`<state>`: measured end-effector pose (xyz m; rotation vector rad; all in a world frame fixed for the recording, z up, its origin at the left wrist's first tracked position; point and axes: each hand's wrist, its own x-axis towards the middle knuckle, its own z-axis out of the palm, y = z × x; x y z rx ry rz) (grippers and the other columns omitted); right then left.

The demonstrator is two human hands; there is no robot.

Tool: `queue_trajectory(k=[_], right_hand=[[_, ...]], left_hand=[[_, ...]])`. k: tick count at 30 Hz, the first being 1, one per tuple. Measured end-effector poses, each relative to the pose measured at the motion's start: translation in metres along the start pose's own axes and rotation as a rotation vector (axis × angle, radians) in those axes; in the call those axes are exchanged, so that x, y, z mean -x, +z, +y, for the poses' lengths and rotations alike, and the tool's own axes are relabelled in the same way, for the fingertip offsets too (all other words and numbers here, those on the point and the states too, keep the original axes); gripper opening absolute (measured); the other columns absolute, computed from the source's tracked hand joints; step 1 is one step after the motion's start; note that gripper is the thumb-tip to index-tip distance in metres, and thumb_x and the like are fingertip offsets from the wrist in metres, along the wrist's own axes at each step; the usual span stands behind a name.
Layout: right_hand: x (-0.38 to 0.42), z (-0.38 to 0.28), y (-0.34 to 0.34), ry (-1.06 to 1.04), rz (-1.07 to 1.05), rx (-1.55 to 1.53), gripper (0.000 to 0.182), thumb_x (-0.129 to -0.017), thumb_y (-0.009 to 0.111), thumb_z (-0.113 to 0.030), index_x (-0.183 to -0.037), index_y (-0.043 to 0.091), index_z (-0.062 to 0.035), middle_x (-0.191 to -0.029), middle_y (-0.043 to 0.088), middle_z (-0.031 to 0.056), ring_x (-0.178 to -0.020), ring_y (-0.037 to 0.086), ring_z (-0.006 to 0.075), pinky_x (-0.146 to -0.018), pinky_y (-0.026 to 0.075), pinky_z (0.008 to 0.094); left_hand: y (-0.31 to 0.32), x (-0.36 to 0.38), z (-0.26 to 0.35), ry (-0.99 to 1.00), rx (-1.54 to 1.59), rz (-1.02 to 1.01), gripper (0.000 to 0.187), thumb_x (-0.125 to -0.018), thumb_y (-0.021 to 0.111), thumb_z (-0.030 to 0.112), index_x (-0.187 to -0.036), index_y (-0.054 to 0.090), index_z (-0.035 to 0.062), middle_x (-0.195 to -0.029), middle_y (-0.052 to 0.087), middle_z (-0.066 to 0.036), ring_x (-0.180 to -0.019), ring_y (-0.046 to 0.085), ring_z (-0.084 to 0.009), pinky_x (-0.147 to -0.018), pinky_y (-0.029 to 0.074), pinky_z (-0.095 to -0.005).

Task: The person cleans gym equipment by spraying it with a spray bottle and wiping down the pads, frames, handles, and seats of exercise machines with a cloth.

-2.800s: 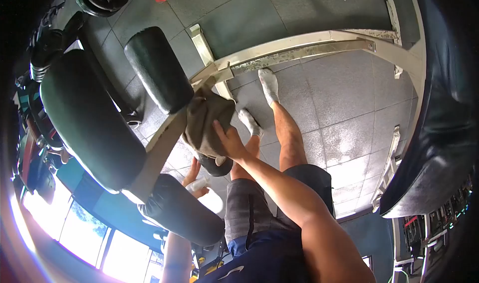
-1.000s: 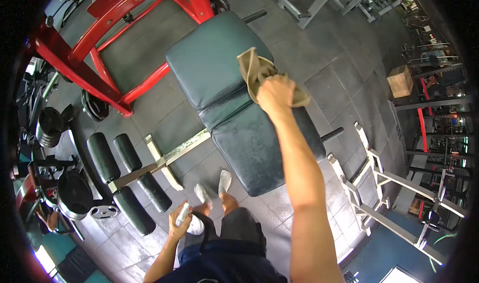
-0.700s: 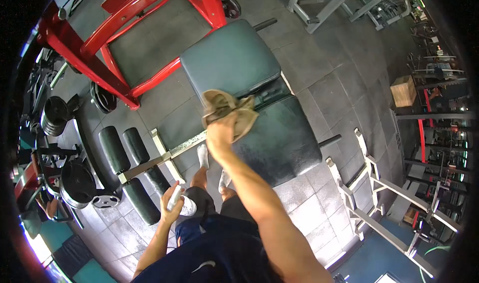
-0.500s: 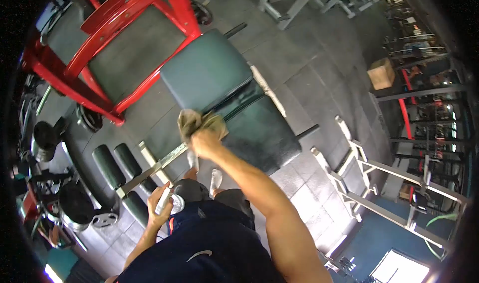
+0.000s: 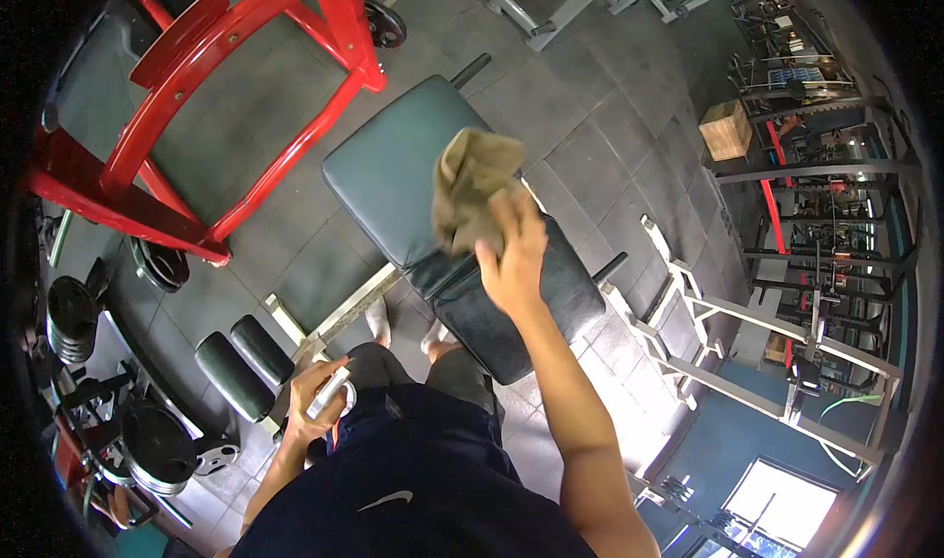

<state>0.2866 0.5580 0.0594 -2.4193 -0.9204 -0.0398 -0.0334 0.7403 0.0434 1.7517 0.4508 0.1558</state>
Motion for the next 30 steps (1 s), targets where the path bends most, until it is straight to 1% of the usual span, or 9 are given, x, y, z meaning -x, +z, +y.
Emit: queue_trajectory(k=[1,6,9,12,15,21,25,27,30], right_hand=[[-0.011,0.015,0.037,-0.004,0.228,0.151,0.066,-0.09,0.062,-0.035,-0.146,0.041,-0.0069,-0.153,0.026,0.0281,-0.135,0.029,0.0523,-0.109,0.026,0.0605],[-0.041,0.041,0.132,0.142,0.157,0.377,0.059,-0.095,0.051,-0.047,-0.145,0.045,-0.0168,-0.154,0.027,0.0251,-0.138,0.021,0.0568,-0.109,0.019,0.0694],[-0.122,0.069,0.126,0.017,0.218,0.343,0.043,-0.096,0.05,-0.04,-0.126,0.059,-0.0109,-0.141,0.048,0.0209,-0.132,0.041,0.0419,-0.105,0.03,0.0619],[-0.203,0.071,0.104,0.187,0.171,-0.112,0.055,-0.099,0.048,-0.049,-0.119,0.06,0.0006,-0.109,0.061,0.0252,-0.104,0.058,0.0401,-0.093,0.045,0.0455],[-0.214,-0.006,0.033,0.31,-0.033,-0.735,0.051,-0.101,0.053,-0.04,-0.129,0.056,0.002,-0.125,0.06,0.0176,-0.113,0.058,0.0235,-0.098,0.044,0.0349],[-0.207,-0.06,-0.054,0.585,-0.274,-1.245,0.049,-0.101,0.053,-0.036,-0.134,0.052,-0.0001,-0.13,0.059,0.0116,-0.121,0.057,0.0233,-0.104,0.045,0.0396],[-0.207,-0.01,-0.027,0.648,-0.269,-0.798,0.053,-0.098,0.058,-0.04,-0.133,0.054,-0.0011,-0.127,0.061,0.0123,-0.113,0.06,0.0239,-0.099,0.046,0.0419],[-0.184,0.033,0.011,0.066,0.221,0.162,0.064,-0.092,0.063,-0.044,-0.131,0.052,0.0057,-0.13,0.055,0.0246,-0.122,0.052,0.0354,-0.104,0.039,0.0449],[-0.14,0.009,0.069,-0.044,0.194,0.273,0.088,-0.087,0.059,-0.06,-0.144,0.038,0.0036,-0.147,0.03,0.0364,-0.136,0.03,0.0511,-0.109,0.024,0.0634]], left_hand=[[-0.005,0.001,-0.003,-0.028,-0.009,0.001,0.05,-0.068,0.062,0.0,-0.118,0.064,-0.0029,-0.08,0.061,-0.014,-0.068,0.061,-0.0238,-0.063,0.047,-0.0321],[-0.02,0.013,-0.02,-0.079,-0.033,0.134,0.048,-0.069,0.06,0.001,-0.117,0.065,-0.0048,-0.076,0.059,-0.013,-0.063,0.056,-0.0211,-0.061,0.044,-0.0311],[-0.023,0.024,-0.026,-0.157,-0.046,0.167,0.047,-0.069,0.06,0.001,-0.116,0.065,-0.0052,-0.073,0.055,-0.01,-0.062,0.051,-0.0184,-0.059,0.04,-0.0302],[-0.025,0.017,-0.021,-0.129,-0.049,0.164,0.048,-0.069,0.06,0.001,-0.116,0.065,-0.0044,-0.074,0.056,-0.01,-0.063,0.052,-0.0187,-0.06,0.041,-0.0307],[-0.028,0.011,-0.019,-0.11,-0.055,0.199,0.047,-0.069,0.061,0.002,-0.116,0.065,-0.004,-0.075,0.057,-0.011,-0.064,0.053,-0.0193,-0.061,0.042,-0.031],[-0.03,-0.009,-0.013,-0.14,-0.044,0.153,0.045,-0.072,0.06,0.002,-0.117,0.063,-0.0048,-0.087,0.065,-0.013,-0.079,0.063,-0.0213,-0.071,0.048,-0.0314],[-0.028,-0.02,-0.009,-0.046,-0.039,0.184,0.046,-0.072,0.06,0.002,-0.117,0.064,-0.0029,-0.085,0.064,-0.013,-0.074,0.061,-0.0212,-0.069,0.047,-0.0305],[-0.029,-0.017,-0.006,-0.077,-0.047,0.178,0.046,-0.072,0.061,0.002,-0.117,0.065,-0.0011,-0.085,0.063,-0.014,-0.072,0.062,-0.0228,-0.067,0.048,-0.0311],[-0.026,-0.016,-0.005,-0.121,-0.055,0.183,0.046,-0.072,0.062,0.002,-0.117,0.065,-0.0001,-0.085,0.063,-0.014,-0.071,0.062,-0.0235,-0.066,0.049,-0.0313]])
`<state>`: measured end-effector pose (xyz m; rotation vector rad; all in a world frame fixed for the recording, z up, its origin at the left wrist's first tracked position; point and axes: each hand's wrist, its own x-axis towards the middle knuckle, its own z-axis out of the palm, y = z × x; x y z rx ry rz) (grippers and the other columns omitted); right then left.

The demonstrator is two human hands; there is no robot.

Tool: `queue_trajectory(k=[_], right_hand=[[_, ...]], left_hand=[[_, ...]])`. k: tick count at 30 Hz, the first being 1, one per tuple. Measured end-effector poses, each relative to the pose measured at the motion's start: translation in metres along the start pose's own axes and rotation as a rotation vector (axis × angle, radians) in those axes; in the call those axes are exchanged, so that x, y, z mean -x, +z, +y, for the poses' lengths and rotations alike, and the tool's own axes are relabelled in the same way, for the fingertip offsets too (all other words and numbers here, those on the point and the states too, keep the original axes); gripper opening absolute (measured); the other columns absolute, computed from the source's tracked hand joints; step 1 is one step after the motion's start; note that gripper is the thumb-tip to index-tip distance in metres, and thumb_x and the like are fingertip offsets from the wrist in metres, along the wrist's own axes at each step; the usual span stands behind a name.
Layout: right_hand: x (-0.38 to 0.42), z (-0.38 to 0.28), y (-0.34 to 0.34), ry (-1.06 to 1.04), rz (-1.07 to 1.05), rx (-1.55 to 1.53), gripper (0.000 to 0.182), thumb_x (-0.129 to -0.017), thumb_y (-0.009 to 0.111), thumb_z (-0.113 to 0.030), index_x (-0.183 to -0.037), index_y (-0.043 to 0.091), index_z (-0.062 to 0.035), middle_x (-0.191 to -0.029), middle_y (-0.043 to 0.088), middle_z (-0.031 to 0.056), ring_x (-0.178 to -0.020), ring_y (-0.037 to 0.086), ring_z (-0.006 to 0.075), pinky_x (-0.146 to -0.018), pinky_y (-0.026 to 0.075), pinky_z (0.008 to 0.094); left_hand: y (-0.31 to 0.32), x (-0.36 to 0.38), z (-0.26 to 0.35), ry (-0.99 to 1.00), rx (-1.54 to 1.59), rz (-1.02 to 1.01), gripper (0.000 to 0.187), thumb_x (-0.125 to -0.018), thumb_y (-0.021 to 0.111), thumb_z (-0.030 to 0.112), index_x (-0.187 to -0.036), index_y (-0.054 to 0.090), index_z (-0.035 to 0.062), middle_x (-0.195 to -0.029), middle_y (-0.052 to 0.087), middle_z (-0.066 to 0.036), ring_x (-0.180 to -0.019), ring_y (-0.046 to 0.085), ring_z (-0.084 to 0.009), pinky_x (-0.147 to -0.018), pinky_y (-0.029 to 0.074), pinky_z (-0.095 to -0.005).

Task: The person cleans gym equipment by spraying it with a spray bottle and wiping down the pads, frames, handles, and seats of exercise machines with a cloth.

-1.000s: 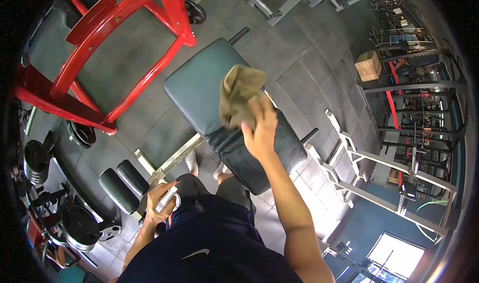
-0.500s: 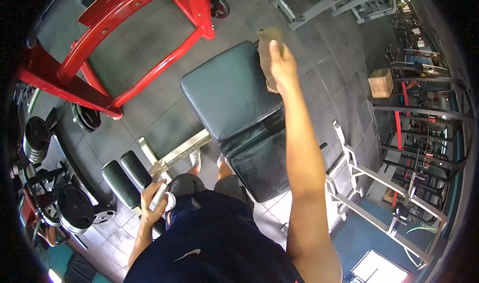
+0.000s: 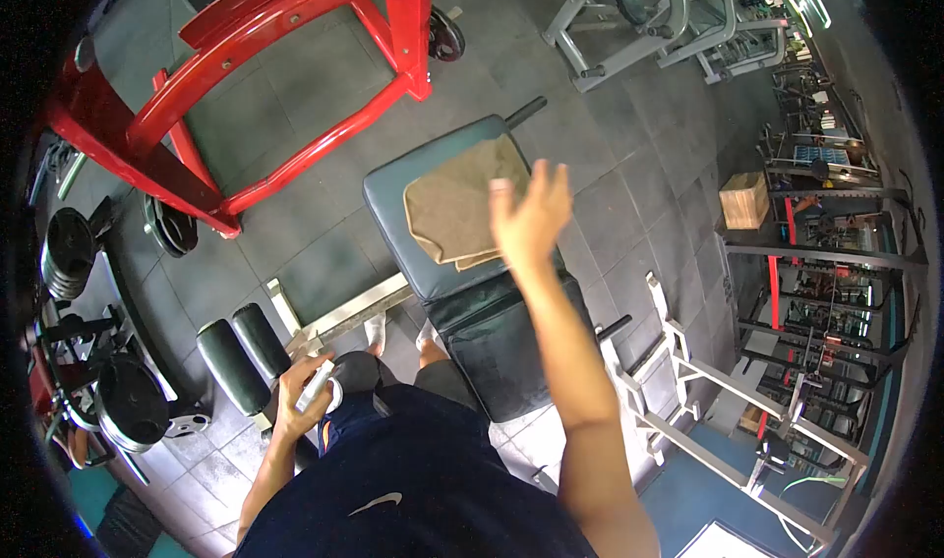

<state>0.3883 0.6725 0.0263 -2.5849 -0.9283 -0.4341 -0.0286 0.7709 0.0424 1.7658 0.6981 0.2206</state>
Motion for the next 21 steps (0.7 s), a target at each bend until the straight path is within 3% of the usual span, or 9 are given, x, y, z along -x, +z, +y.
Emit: queue_trajectory(k=[3,4,7,11,14,15,17,20,21], right_hand=[[0.03,-0.045,0.052,0.11,-0.279,0.213,0.11,-0.081,0.049,-0.078,-0.153,0.02,0.0004,-0.155,0.01,0.037,-0.144,0.008,0.0533,-0.108,0.01,0.0743],[0.031,-0.05,0.064,0.107,-0.326,0.397,0.111,-0.08,0.044,-0.081,-0.154,0.02,-0.0015,-0.155,0.013,0.0363,-0.144,0.009,0.0526,-0.108,0.01,0.0741],[-0.004,-0.044,0.086,0.087,-0.293,0.328,0.103,-0.084,0.043,-0.078,-0.154,0.023,-0.0059,-0.156,0.016,0.0319,-0.144,0.014,0.0509,-0.108,0.01,0.0744],[-0.085,-0.039,0.119,0.105,-0.291,0.152,0.071,-0.094,0.044,-0.056,-0.146,0.042,-0.0076,-0.152,0.032,0.0249,-0.14,0.025,0.0495,-0.109,0.014,0.0719],[-0.051,-0.044,0.123,-0.203,-0.098,0.268,0.067,-0.094,0.045,-0.053,-0.145,0.043,-0.0088,-0.152,0.033,0.0233,-0.141,0.024,0.0486,-0.11,0.016,0.0695],[-0.017,-0.06,0.091,-0.336,-0.149,0.346,0.062,-0.096,0.045,-0.05,-0.143,0.047,-0.0104,-0.155,0.03,0.0204,-0.143,0.021,0.0473,-0.112,0.015,0.0672],[0.068,-0.053,0.063,-0.428,-0.39,0.131,0.071,-0.086,0.064,-0.043,-0.146,0.044,-0.0113,-0.16,0.02,0.019,-0.146,0.013,0.047,-0.114,0.011,0.0668],[0.112,-0.015,0.021,-0.181,-0.502,0.272,0.08,-0.084,0.065,-0.042,-0.151,0.035,-0.0114,-0.161,0.015,0.021,-0.148,0.006,0.0476,-0.115,0.006,0.0658],[0.102,0.017,0.031,-0.055,-0.227,0.289,0.074,-0.092,0.055,-0.046,-0.152,0.033,-0.0101,-0.161,0.014,0.0234,-0.147,0.006,0.05,-0.114,0.006,0.0668]], left_hand=[[0.0,0.007,-0.005,-0.033,-0.03,-0.025,0.046,-0.071,0.062,0.002,-0.117,0.065,-0.0003,-0.083,0.063,-0.013,-0.069,0.062,-0.0227,-0.065,0.048,-0.0314],[0.0,0.009,-0.006,-0.047,-0.028,-0.022,0.047,-0.07,0.062,0.001,-0.117,0.065,-0.0005,-0.083,0.062,-0.013,-0.069,0.061,-0.0225,-0.065,0.048,-0.0313],[0.002,0.02,-0.012,-0.07,-0.009,0.035,0.047,-0.069,0.06,0.0,-0.115,0.066,-0.0022,-0.079,0.06,-0.012,-0.066,0.059,-0.0211,-0.062,0.045,-0.0309],[0.005,0.037,-0.01,-0.089,-0.02,0.063,0.047,-0.068,0.06,0.001,-0.115,0.066,-0.0028,-0.079,0.061,-0.011,-0.065,0.057,-0.0178,-0.06,0.044,-0.0298],[0.005,0.056,-0.017,-0.164,-0.004,0.057,0.048,-0.068,0.06,0.003,-0.115,0.066,-0.0019,-0.079,0.061,-0.011,-0.066,0.058,-0.0184,-0.062,0.045,-0.03],[0.005,0.055,-0.017,-0.138,-0.007,0.064,0.048,-0.067,0.059,0.004,-0.114,0.067,-0.0014,-0.079,0.06,-0.011,-0.066,0.058,-0.0186,-0.062,0.045,-0.0301],[0.005,0.062,-0.027,-0.129,-0.025,0.07,0.048,-0.067,0.059,0.003,-0.114,0.067,-0.0028,-0.078,0.06,-0.01,-0.066,0.057,-0.0181,-0.062,0.044,-0.03],[-0.001,0.059,-0.02,-0.126,-0.012,0.124,0.046,-0.067,0.058,0.003,-0.112,0.066,-0.0037,-0.08,0.061,-0.01,-0.066,0.057,-0.0178,-0.062,0.044,-0.0289],[-0.001,0.06,-0.018,-0.142,-0.003,0.154,0.045,-0.068,0.058,0.002,-0.111,0.066,-0.0038,-0.081,0.061,-0.011,-0.067,0.057,-0.0177,-0.062,0.044,-0.0284]])
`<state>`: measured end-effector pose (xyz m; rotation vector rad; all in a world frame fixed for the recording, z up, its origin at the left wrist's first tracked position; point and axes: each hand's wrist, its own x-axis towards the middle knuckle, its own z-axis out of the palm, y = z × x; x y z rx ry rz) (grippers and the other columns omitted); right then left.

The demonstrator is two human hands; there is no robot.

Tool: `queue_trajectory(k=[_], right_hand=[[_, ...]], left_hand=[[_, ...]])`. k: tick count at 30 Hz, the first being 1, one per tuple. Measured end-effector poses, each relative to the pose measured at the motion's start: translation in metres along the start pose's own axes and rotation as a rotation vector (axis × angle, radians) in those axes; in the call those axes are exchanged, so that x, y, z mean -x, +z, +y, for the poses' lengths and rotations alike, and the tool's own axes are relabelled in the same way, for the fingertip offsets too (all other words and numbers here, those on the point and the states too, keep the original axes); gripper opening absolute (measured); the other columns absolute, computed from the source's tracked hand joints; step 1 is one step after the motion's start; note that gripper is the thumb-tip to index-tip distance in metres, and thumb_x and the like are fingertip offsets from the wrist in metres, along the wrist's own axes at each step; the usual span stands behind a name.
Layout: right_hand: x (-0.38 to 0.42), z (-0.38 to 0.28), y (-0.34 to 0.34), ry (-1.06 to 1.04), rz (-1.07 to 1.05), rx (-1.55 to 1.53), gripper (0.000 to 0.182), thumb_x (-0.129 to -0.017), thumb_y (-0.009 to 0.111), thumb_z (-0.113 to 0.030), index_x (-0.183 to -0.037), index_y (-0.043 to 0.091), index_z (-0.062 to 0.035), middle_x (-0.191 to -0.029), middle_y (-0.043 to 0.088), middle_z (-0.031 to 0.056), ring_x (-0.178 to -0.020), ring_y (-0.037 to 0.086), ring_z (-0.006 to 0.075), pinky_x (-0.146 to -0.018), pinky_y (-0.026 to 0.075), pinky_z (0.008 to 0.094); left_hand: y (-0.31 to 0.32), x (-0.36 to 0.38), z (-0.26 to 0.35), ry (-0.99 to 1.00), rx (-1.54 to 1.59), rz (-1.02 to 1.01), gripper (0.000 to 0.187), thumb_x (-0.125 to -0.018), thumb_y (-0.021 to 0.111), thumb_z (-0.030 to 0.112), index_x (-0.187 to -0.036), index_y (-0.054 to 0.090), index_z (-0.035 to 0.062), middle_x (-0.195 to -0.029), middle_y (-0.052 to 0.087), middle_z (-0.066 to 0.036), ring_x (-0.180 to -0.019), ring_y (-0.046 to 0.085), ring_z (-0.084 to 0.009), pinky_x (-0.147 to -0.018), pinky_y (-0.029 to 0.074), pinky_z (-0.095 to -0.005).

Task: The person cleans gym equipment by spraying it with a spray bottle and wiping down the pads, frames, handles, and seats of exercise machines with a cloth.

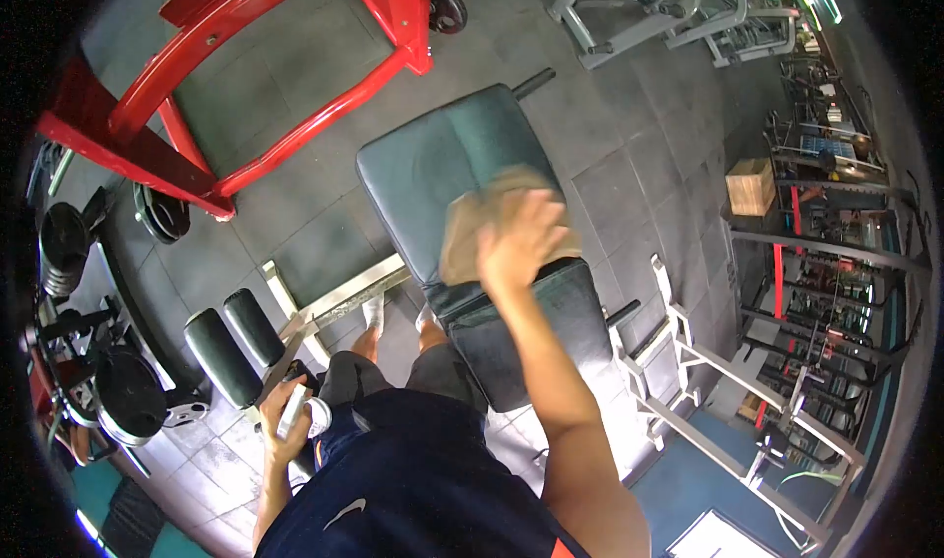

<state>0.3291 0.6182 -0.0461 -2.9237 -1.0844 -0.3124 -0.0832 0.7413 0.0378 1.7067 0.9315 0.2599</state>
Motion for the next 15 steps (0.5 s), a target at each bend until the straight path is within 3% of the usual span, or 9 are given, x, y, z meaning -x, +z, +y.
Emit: queue_trajectory(k=[1,2,3,4,6,8,13,14,15], right_hand=[[-0.031,0.026,0.018,0.351,0.048,-0.115,0.071,-0.098,0.043,-0.052,-0.152,0.031,-0.0075,-0.16,0.014,0.0256,-0.144,0.01,0.0533,-0.114,0.008,0.0659],[-0.072,0.045,0.022,0.631,0.023,-0.124,0.07,-0.1,0.033,-0.057,-0.151,0.032,-0.009,-0.158,0.02,0.0252,-0.14,0.025,0.0514,-0.112,0.023,0.0631],[-0.117,0.052,0.003,0.635,0.195,-0.552,0.064,-0.1,0.035,-0.055,-0.134,0.052,-0.0033,-0.142,0.046,0.0277,-0.125,0.051,0.0417,-0.102,0.042,0.053],[-0.158,0.064,0.001,0.569,-0.168,-0.885,0.062,-0.098,0.041,-0.056,-0.111,0.066,0.0003,-0.118,0.064,0.0247,-0.107,0.064,0.0337,-0.09,0.05,0.0455],[-0.212,0.033,0.034,0.227,-0.019,-0.935,0.064,-0.095,0.045,-0.06,-0.11,0.069,-0.0028,-0.113,0.067,0.0227,-0.111,0.063,0.0329,-0.095,0.048,0.044],[-0.223,0.007,0.044,0.028,-0.105,-0.492,0.063,-0.094,0.044,-0.061,-0.117,0.067,-0.0073,-0.116,0.066,0.0235,-0.114,0.062,0.0345,-0.097,0.047,0.0451],[-0.138,0.077,0.012,0.37,-0.411,-0.68,0.062,-0.095,0.043,-0.061,-0.127,0.06,-0.011,-0.107,0.069,0.0219,-0.106,0.064,0.0384,-0.09,0.049,0.0481],[-0.103,0.081,0.012,0.323,-0.173,-0.579,0.061,-0.095,0.043,-0.06,-0.126,0.06,-0.0094,-0.096,0.07,0.0227,-0.099,0.067,0.0382,-0.085,0.05,0.0485],[-0.07,0.082,0.01,0.383,-0.094,-0.544,0.057,-0.096,0.046,-0.054,-0.124,0.061,-0.0055,-0.091,0.069,0.0232,-0.095,0.067,0.0397,-0.084,0.05,0.0492]], left_hand=[[0.0,0.002,0.002,-0.028,0.013,0.004,0.045,-0.068,0.058,0.001,-0.112,0.066,-0.0037,-0.081,0.061,-0.011,-0.067,0.058,-0.0176,-0.063,0.045,-0.0286],[0.0,0.003,0.003,-0.053,0.018,-0.002,0.045,-0.068,0.057,0.0,-0.112,0.066,-0.0035,-0.081,0.061,-0.011,-0.068,0.058,-0.0176,-0.063,0.045,-0.0287],[0.0,0.003,0.004,-0.043,-0.005,-0.011,0.046,-0.068,0.057,0.0,-0.113,0.066,-0.0034,-0.082,0.062,-0.011,-0.069,0.058,-0.0178,-0.064,0.045,-0.0289],[0.001,0.003,0.004,-0.033,-0.031,-0.021,0.046,-0.068,0.057,0.0,-0.114,0.066,-0.0033,-0.082,0.062,-0.011,-0.069,0.059,-0.0179,-0.064,0.046,-0.0291],[0.001,0.001,0.0,-0.03,-0.057,-0.072,0.047,-0.068,0.058,-0.001,-0.115,0.066,-0.0038,-0.084,0.063,-0.011,-0.072,0.06,-0.0183,-0.066,0.047,-0.029],[0.004,0.003,-0.002,-0.057,-0.043,-0.12,0.047,-0.069,0.057,-0.002,-0.115,0.066,-0.0041,-0.085,0.064,-0.011,-0.073,0.061,-0.0183,-0.067,0.047,-0.0289],[0.009,-0.004,0.004,-0.065,-0.002,-0.111,0.048,-0.07,0.057,-0.002,-0.118,0.065,-0.0042,-0.088,0.066,-0.011,-0.076,0.062,-0.0177,-0.07,0.048,-0.0289],[0.013,-0.007,0.002,-0.075,0.04,-0.083,0.048,-0.071,0.057,-0.001,-0.118,0.064,-0.0042,-0.088,0.065,-0.011,-0.076,0.061,-0.0172,-0.07,0.048,-0.0288],[0.012,-0.011,0.002,-0.054,0.03,-0.107,0.049,-0.07,0.057,-0.001,-0.118,0.064,-0.005,-0.087,0.064,-0.009,-0.075,0.06,-0.0157,-0.069,0.048,-0.0281]])
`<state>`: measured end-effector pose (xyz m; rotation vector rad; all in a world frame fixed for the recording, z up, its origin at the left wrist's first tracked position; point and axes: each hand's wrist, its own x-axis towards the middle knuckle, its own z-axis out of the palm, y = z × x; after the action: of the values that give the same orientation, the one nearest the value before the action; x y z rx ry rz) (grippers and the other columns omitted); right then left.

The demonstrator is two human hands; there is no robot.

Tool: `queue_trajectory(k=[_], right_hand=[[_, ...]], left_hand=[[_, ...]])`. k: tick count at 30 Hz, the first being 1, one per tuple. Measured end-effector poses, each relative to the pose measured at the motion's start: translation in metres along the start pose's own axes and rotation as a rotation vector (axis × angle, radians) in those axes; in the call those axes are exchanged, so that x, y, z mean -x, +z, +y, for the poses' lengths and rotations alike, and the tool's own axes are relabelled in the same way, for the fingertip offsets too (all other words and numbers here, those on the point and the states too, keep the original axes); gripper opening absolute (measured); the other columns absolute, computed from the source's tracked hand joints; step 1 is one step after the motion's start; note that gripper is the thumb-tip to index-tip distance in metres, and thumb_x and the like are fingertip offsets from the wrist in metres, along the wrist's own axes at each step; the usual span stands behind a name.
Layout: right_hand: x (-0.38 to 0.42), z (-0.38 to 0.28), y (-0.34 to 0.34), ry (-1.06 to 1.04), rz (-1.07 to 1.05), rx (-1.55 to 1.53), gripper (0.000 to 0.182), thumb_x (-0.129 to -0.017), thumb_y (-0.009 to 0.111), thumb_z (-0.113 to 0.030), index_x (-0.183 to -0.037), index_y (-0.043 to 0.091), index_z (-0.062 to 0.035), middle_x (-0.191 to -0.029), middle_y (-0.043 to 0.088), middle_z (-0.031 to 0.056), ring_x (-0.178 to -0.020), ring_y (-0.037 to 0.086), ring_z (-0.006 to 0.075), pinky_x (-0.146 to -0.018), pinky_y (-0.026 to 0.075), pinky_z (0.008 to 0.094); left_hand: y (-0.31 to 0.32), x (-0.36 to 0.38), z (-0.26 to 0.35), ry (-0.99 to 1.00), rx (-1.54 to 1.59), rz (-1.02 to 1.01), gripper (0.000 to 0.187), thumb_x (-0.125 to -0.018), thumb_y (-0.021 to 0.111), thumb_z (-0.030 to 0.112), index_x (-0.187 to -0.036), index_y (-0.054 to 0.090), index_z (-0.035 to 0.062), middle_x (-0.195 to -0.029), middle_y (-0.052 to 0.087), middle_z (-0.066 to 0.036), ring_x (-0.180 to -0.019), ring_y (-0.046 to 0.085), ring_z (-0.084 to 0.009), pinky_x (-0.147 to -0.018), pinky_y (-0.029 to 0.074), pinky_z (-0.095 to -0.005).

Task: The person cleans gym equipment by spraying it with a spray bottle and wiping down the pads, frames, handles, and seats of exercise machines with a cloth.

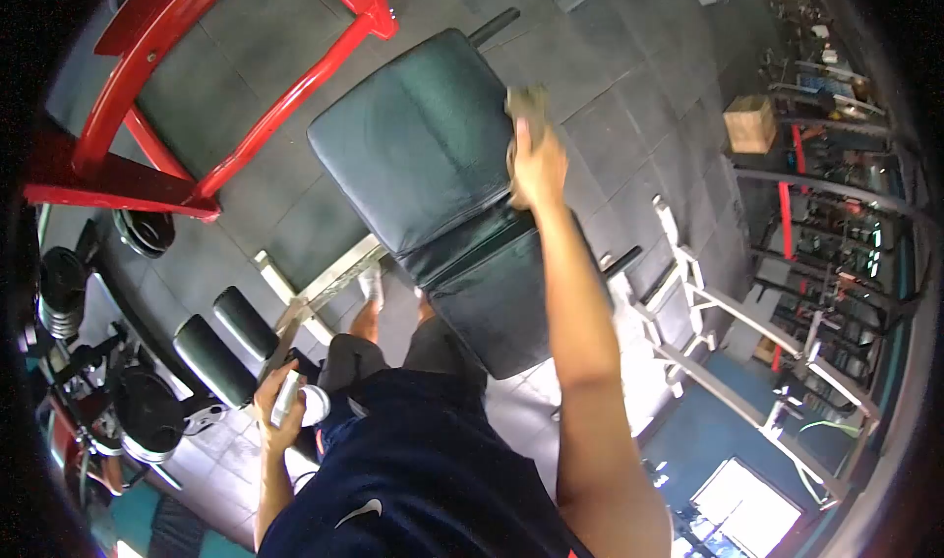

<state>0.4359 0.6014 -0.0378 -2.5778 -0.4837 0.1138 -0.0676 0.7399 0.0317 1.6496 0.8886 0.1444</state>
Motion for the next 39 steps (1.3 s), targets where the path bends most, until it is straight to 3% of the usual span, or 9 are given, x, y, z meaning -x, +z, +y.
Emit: queue_trajectory(k=[3,7,11,15,22,26,29,33,39], right_hand=[[0.089,-0.013,-0.022,0.271,0.112,-0.311,0.061,-0.1,0.049,-0.048,-0.136,0.052,0.0007,-0.125,0.062,0.0226,-0.118,0.058,0.0327,-0.102,0.042,0.0386],[0.086,-0.04,-0.054,0.263,0.186,-1.099,0.071,-0.096,0.054,-0.054,-0.133,0.052,0.0066,-0.125,0.064,0.0166,-0.118,0.059,0.0238,-0.104,0.043,0.0378],[-0.013,-0.07,0.022,-0.585,0.275,0.471,0.073,-0.099,0.042,-0.054,-0.14,0.042,0.0069,-0.144,0.044,0.0241,-0.134,0.04,0.0428,-0.109,0.03,0.0591],[-0.039,-0.159,0.107,-0.325,0.141,0.568,0.071,-0.098,0.04,-0.052,-0.145,0.04,0.0004,-0.156,0.027,0.0214,-0.144,0.021,0.0475,-0.111,0.021,0.0643],[0.051,-0.184,0.148,-1.301,-0.481,0.432,0.059,-0.095,0.047,-0.053,-0.12,0.068,-0.0044,-0.152,0.039,0.0087,-0.145,0.021,0.0395,-0.111,0.016,0.0676],[0.006,-0.243,0.18,-0.869,-0.442,0.724,0.066,-0.096,0.037,-0.06,-0.109,0.073,-0.0061,-0.143,0.05,0.0147,-0.133,0.04,0.0461,-0.106,0.017,0.0763],[0.03,-0.261,0.197,-0.984,-0.655,0.988,0.056,-0.096,0.043,-0.055,-0.107,0.074,-0.0096,-0.121,0.067,0.012,-0.134,0.042,0.0438,-0.108,0.019,0.0736],[0.102,-0.215,0.151,-1.318,-0.669,1.114,0.05,-0.09,0.055,-0.048,-0.101,0.074,-0.0031,-0.117,0.067,0.0125,-0.139,0.035,0.0384,-0.116,0.015,0.0624],[0.182,-0.08,0.046,-1.269,-0.781,0.43,0.045,-0.091,0.061,-0.036,-0.092,0.071,0.0068,-0.129,0.058,0.0237,-0.139,0.035,0.0393,-0.117,0.024,0.0496]], left_hand=[[0.004,-0.014,0.0,-0.021,0.024,-0.062,0.047,-0.07,0.057,0.0,-0.117,0.064,-0.0052,-0.081,0.06,-0.008,-0.07,0.056,-0.014,-0.064,0.045,-0.0278],[0.009,-0.024,0.004,0.048,0.048,-0.028,0.049,-0.068,0.058,-0.002,-0.117,0.065,-0.003,-0.082,0.061,-0.013,-0.068,0.058,-0.0206,-0.064,0.045,-0.0304],[0.008,-0.018,0.0,0.068,0.048,0.032,0.047,-0.069,0.059,-0.003,-0.115,0.065,-0.0023,-0.083,0.061,-0.015,-0.069,0.059,-0.023,-0.065,0.046,-0.0314],[0.008,0.001,-0.005,0.012,0.037,0.11,0.046,-0.069,0.06,-0.002,-0.114,0.065,-0.0024,-0.082,0.061,-0.013,-0.069,0.059,-0.0227,-0.064,0.046,-0.0312],[0.009,0.024,-0.017,-0.038,0.052,0.16,0.045,-0.067,0.059,-0.001,-0.112,0.065,-0.0026,-0.082,0.06,-0.013,-0.07,0.061,-0.0236,-0.066,0.048,-0.0313],[0.012,0.038,-0.026,-0.046,0.091,0.201,0.045,-0.067,0.057,-0.002,-0.111,0.065,-0.0022,-0.083,0.061,-0.013,-0.071,0.062,-0.0243,-0.068,0.049,-0.0313],[0.01,0.048,-0.029,0.031,0.081,0.202,0.047,-0.068,0.061,-0.003,-0.114,0.065,0.0001,-0.084,0.062,-0.013,-0.071,0.062,-0.025,-0.067,0.049,-0.0327],[0.008,0.053,-0.033,0.065,0.112,0.269,0.047,-0.068,0.062,-0.003,-0.115,0.065,0.0013,-0.083,0.061,-0.012,-0.071,0.061,-0.0248,-0.065,0.048,-0.033],[0.002,0.048,-0.034,0.091,0.133,0.318,0.047,-0.067,0.062,-0.003,-0.113,0.065,0.0006,-0.083,0.062,-0.012,-0.073,0.062,-0.0273,-0.069,0.05,-0.0339]])
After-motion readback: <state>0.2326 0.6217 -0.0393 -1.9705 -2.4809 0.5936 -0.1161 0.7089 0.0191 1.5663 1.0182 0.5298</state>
